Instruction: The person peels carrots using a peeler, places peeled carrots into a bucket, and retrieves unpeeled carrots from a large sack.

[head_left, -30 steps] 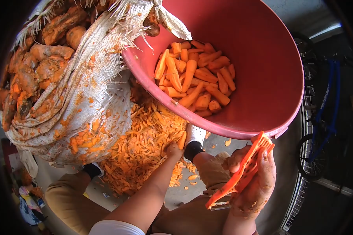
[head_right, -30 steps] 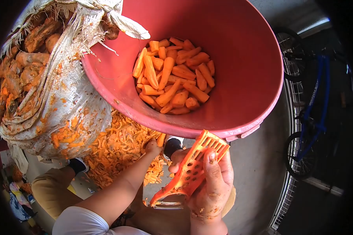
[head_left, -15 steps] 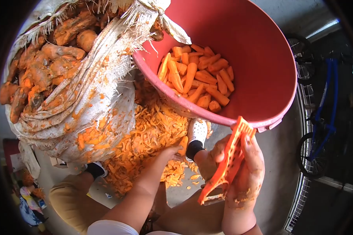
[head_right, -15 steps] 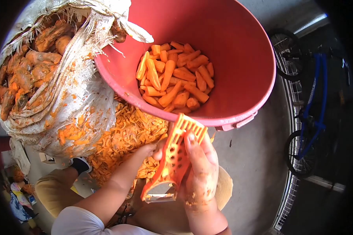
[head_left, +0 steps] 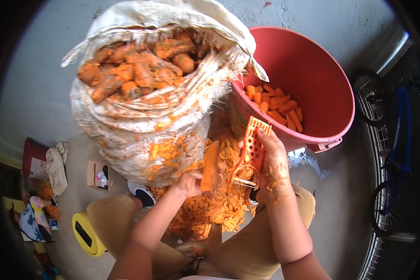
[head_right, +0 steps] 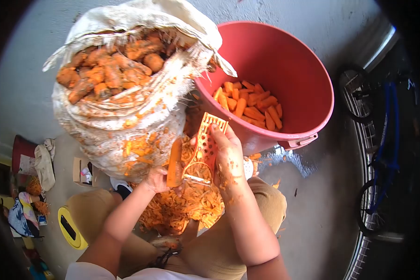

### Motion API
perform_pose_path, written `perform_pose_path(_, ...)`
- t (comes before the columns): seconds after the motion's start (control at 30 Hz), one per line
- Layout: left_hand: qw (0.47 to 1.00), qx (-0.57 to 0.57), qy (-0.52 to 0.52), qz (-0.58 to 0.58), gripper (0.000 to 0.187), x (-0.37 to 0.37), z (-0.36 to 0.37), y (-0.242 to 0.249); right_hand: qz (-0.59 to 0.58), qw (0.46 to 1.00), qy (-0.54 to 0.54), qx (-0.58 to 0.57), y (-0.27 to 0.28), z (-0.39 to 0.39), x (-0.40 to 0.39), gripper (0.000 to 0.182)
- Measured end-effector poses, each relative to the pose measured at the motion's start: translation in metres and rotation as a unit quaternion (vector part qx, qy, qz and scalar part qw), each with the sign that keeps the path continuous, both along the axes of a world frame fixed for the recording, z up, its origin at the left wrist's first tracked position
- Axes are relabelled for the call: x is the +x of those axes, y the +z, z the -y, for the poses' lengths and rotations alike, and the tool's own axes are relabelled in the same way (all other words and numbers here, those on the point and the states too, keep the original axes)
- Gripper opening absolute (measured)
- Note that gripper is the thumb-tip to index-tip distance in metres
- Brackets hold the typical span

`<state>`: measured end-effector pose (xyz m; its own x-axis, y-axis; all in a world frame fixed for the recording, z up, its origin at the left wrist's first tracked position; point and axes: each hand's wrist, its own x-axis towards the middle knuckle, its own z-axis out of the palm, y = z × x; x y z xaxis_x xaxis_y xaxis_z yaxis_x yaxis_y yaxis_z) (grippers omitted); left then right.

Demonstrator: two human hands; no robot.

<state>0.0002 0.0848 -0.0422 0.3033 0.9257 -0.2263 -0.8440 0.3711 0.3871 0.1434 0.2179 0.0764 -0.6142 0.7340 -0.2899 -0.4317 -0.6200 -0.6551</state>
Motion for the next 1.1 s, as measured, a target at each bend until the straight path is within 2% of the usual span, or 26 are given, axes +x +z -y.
perform_pose_path(0.1, 0.998, 0.065, 0.003, 0.015, 0.048, -0.010, 0.017, 0.026, -0.017, 1.000, 0.024, 0.010, -0.005, 0.013, -0.017, 0.012)
perform_pose_path(0.23, 0.993, 0.039, 0.030, -0.108, 0.056, -0.017, 0.047, 0.060, -0.076, 0.991, 0.106, -0.007, -0.012, 0.040, -0.033, 0.014)
perform_pose_path(0.27, 0.996, 0.022, 0.017, -0.083, 0.052, -0.021, 0.057, 0.066, -0.062, 0.992, 0.112, 0.001, -0.010, 0.048, -0.036, 0.015)
perform_pose_path(0.37, 0.993, 0.051, 0.007, -0.108, 0.044, -0.033, 0.080, 0.058, -0.036, 0.990, 0.127, 0.052, -0.013, 0.066, -0.046, 0.015)
perform_pose_path(0.47, 0.988, -0.003, 0.102, -0.119, 0.038, -0.028, 0.101, 0.056, -0.012, 0.986, 0.141, 0.089, -0.022, 0.073, -0.058, 0.016)
perform_pose_path(0.53, 0.984, -0.005, 0.142, -0.111, 0.037, -0.029, 0.105, 0.057, 0.008, 0.989, 0.111, 0.097, -0.021, 0.076, -0.063, 0.016)
perform_pose_path(0.63, 0.965, 0.031, 0.178, -0.192, 0.037, -0.033, 0.106, 0.063, 0.008, 0.993, 0.067, 0.096, -0.015, 0.088, -0.069, 0.015)
perform_pose_path(0.73, 0.982, 0.044, 0.145, -0.115, 0.041, -0.042, 0.113, 0.058, 0.031, 0.994, 0.023, 0.106, -0.009, 0.097, -0.075, 0.014)
perform_pose_path(0.83, 0.988, 0.044, 0.134, -0.059, 0.048, -0.047, 0.123, 0.056, 0.050, 0.990, 0.026, 0.129, -0.009, 0.103, -0.080, 0.014)
perform_pose_path(1.03, 0.965, -0.033, 0.180, -0.187, 0.059, -0.047, 0.132, 0.075, 0.063, 0.993, -0.031, 0.090, -0.002, 0.122, -0.094, 0.011)
perform_pose_path(1.1, 0.961, -0.027, 0.189, -0.201, 0.053, -0.049, 0.132, 0.067, 0.060, 0.992, -0.037, 0.109, -0.008, 0.118, -0.096, 0.011)
